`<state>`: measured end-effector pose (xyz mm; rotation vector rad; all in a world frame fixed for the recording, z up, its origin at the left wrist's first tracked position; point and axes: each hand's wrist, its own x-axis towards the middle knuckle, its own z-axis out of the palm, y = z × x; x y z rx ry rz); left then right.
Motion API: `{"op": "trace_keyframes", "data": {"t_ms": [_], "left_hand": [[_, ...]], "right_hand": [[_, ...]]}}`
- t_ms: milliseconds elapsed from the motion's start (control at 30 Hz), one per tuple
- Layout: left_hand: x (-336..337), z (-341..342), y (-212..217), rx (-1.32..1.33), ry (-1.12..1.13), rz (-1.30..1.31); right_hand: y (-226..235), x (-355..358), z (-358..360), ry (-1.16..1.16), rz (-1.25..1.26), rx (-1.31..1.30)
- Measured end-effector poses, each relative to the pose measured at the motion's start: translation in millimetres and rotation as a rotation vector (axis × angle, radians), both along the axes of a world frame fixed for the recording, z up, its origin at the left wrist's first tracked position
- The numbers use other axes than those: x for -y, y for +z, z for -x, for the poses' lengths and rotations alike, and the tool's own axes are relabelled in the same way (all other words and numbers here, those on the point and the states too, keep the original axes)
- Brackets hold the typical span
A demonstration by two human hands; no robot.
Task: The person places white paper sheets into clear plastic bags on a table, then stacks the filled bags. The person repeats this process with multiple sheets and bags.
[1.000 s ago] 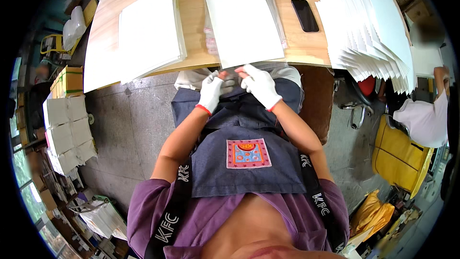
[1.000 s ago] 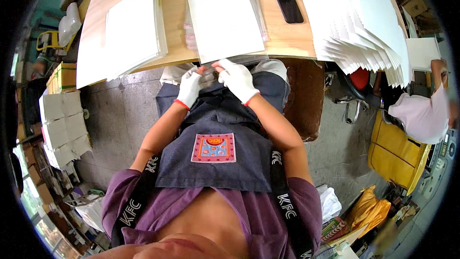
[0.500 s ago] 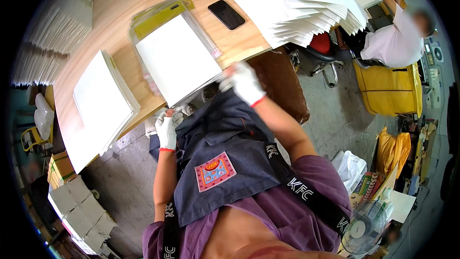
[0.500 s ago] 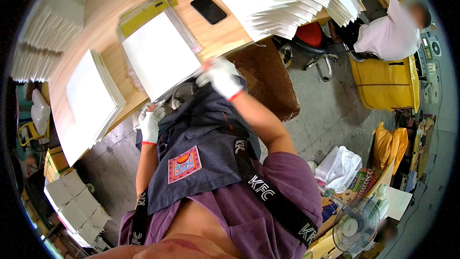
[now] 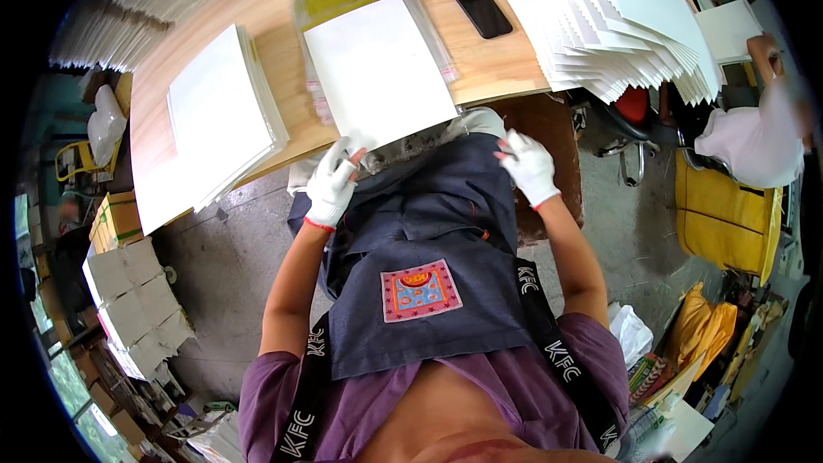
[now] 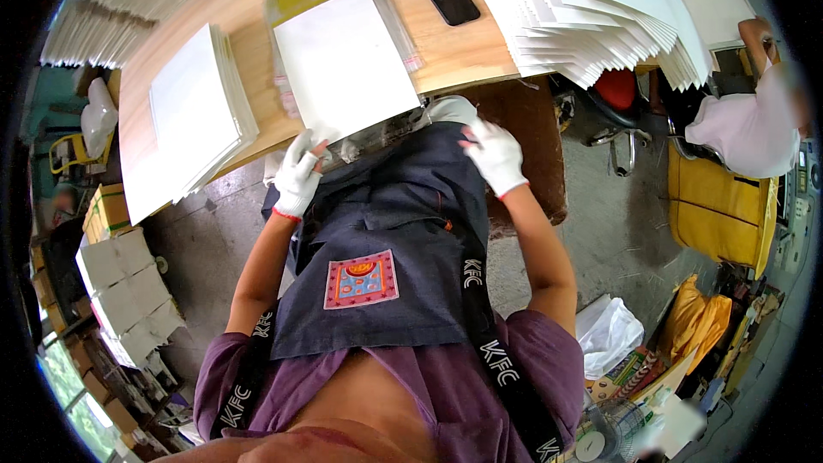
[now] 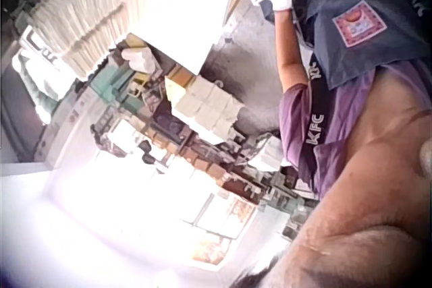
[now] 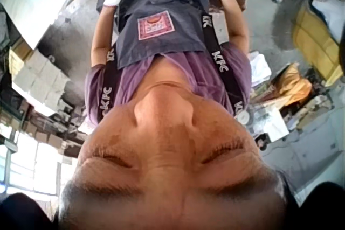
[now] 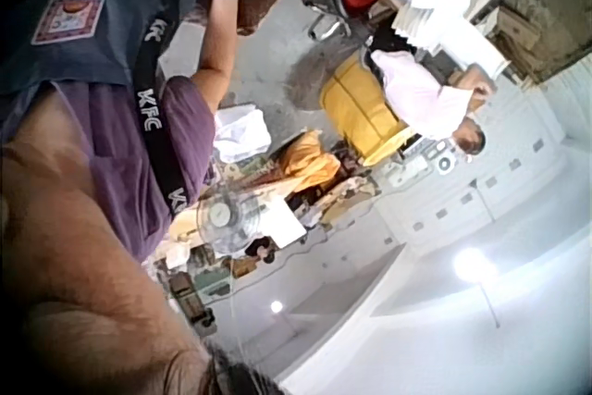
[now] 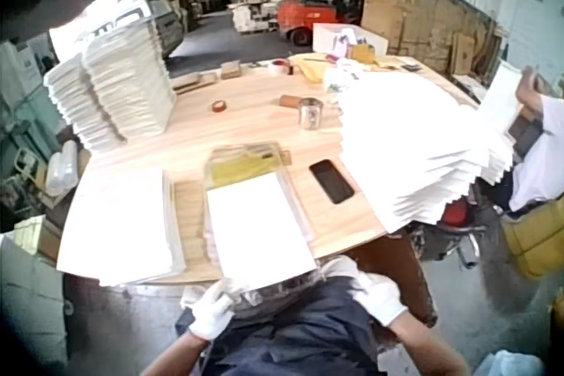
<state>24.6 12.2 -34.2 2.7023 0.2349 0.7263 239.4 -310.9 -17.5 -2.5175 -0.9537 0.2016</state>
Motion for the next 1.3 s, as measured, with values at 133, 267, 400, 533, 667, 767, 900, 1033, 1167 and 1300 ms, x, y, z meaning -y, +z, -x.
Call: {"op": "trace_keyframes", "data": {"t_ms": [133,267,400,533,667,767,900,1033,1167,1300], "left_hand": [[1.7,-12.4,14.5,0.002,-0.042,-0.021],[-6.4,6.7,-24.3,0.027,0.142,0.332],[12.1,5.6,-21.8,0.230,0.398,1.254],[12.3,2.3,13.1,0.258,0.349,1.768],[-2.1,5.0,69.5,0.068,0.269,1.382],[-19.0,25.9,120.7,0.086,0.299,1.056],[-63.9,73.1,139.6,0.318,0.485,0.755],[-132.9,115.1,130.1,0.482,0.574,0.695],[-160.5,135.3,82.3,-0.035,0.808,0.289],[-160.5,123.8,75.1,0.139,0.689,0.543]], "right_hand": [[32.8,-77.6,2.0,0.401,-0.073,0.415],[0.8,-92.4,-12.5,0.227,-0.205,0.018],[2.0,-101.1,3.9,-0.151,-0.226,-0.273],[-4.0,-93.7,10.3,-0.416,-0.417,-0.844],[-24.0,-92.1,12.0,-0.221,-0.443,-1.226],[-1.3,-127.5,25.0,-0.086,-0.396,-1.252],[37.3,-217.0,54.3,0.079,-0.630,-1.295],[72.6,-312.0,79.3,0.333,-0.441,-1.113],[74.7,-336.2,98.6,0.431,-0.271,-0.876],[71.6,-300.7,64.4,0.438,-0.511,-1.272]]}}
